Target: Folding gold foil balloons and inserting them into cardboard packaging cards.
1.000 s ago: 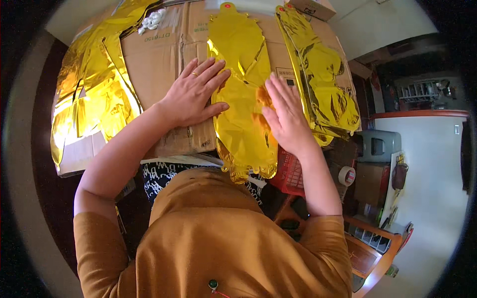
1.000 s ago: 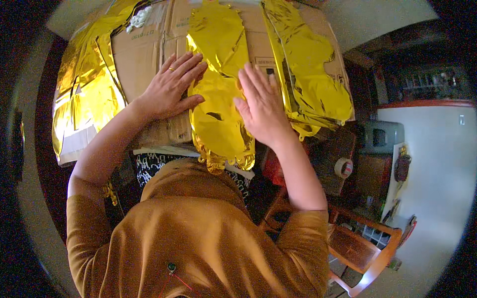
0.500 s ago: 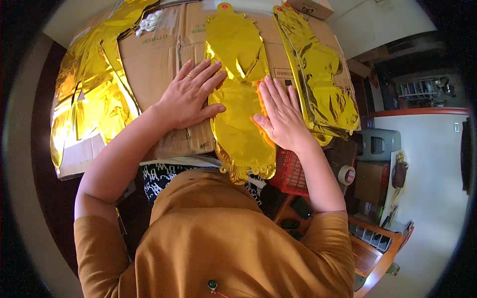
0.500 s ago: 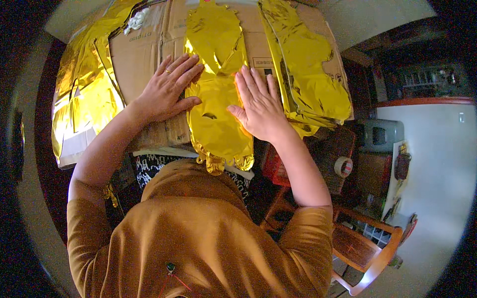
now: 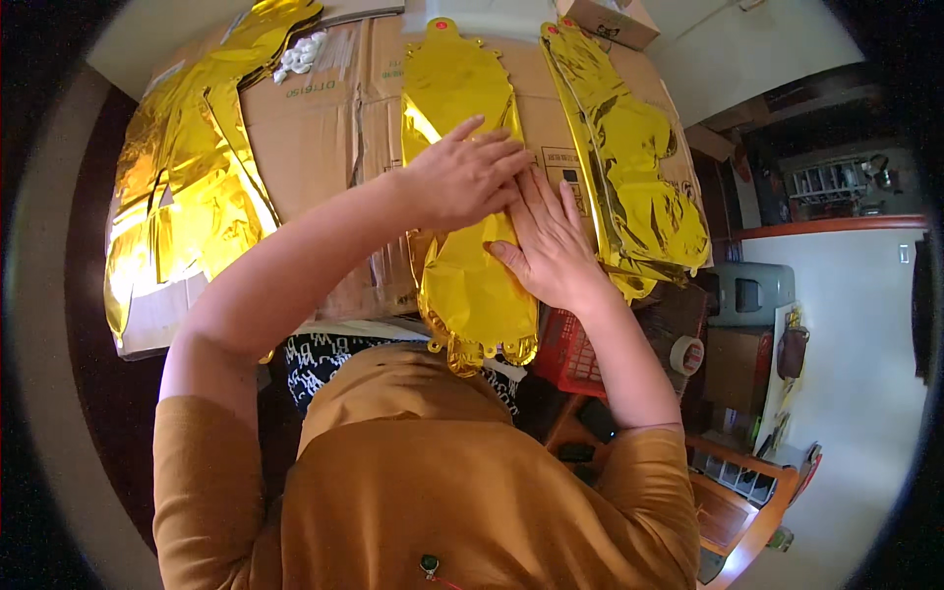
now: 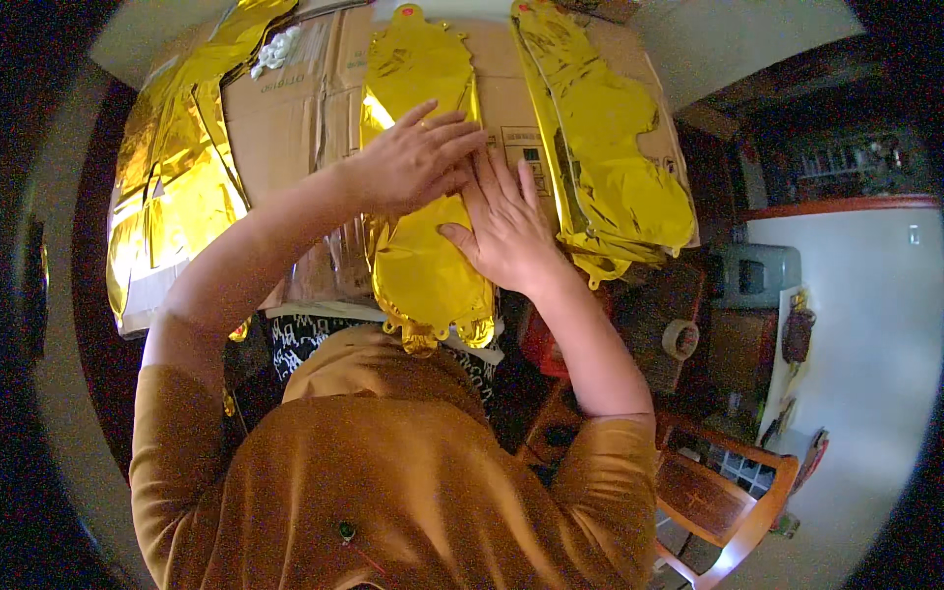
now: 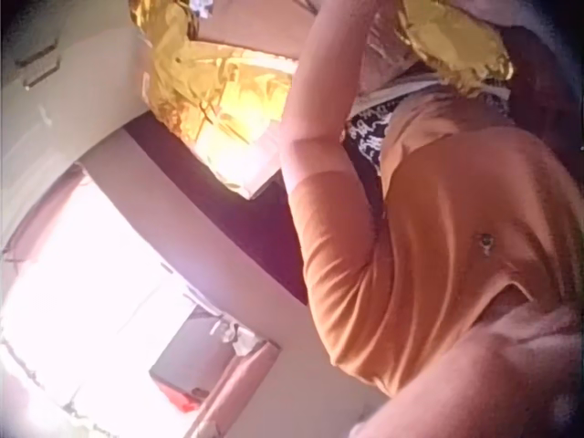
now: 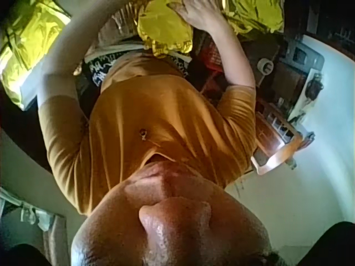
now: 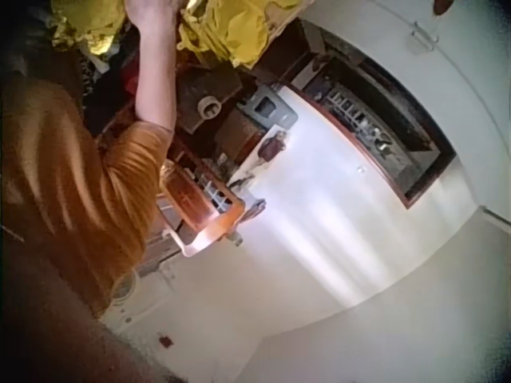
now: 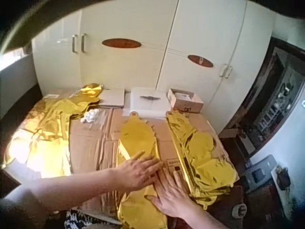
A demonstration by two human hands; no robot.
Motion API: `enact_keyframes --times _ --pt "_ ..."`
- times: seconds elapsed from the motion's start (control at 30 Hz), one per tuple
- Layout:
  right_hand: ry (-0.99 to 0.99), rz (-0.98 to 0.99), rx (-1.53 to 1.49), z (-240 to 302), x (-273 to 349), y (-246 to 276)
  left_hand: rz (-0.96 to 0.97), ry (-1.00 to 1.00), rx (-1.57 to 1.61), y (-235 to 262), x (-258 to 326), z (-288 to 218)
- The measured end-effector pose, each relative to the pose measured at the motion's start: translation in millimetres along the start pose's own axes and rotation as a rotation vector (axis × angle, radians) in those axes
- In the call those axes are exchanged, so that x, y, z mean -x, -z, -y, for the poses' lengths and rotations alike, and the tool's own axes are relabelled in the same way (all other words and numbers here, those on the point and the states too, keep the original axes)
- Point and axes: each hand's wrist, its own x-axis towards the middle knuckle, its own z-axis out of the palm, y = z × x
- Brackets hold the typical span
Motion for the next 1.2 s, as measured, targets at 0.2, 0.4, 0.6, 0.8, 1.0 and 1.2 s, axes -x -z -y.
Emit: enact_keyframes --times 0.2,0.4,0.6,0.8,1.0,1.2 --pt "0.005 0.009 -0.017 1.2 -0.2 1.1 0.032 0.052 -0.117 -12.3 -32.8 42.4" --pt "-0.009 0.0 -0.029 6.3 8.2 4.4 -0.065 0.059 -0.083 -24.1 -36.2 60.5" --pt "-0.019 0.108 -0.032 17.4 45.2 19.2 -0.072 0.071 -0.052 -29.3 -32.0 60.6" --pt "-0.006 -0.023 -0.131 17.8 29.5 38.2 -0.057 0.079 -0.067 -28.4 -29.6 61.9" --pt "0.043 -0.065 -0.179 42.6 -14.7 10.1 -0.079 0.07 -0.079 -29.7 -34.7 63.2" --pt "0.055 -0.06 -0.167 39.7 -17.9 3.3 -0.402 0.076 0.143 -8.4 -25.7 69.3"
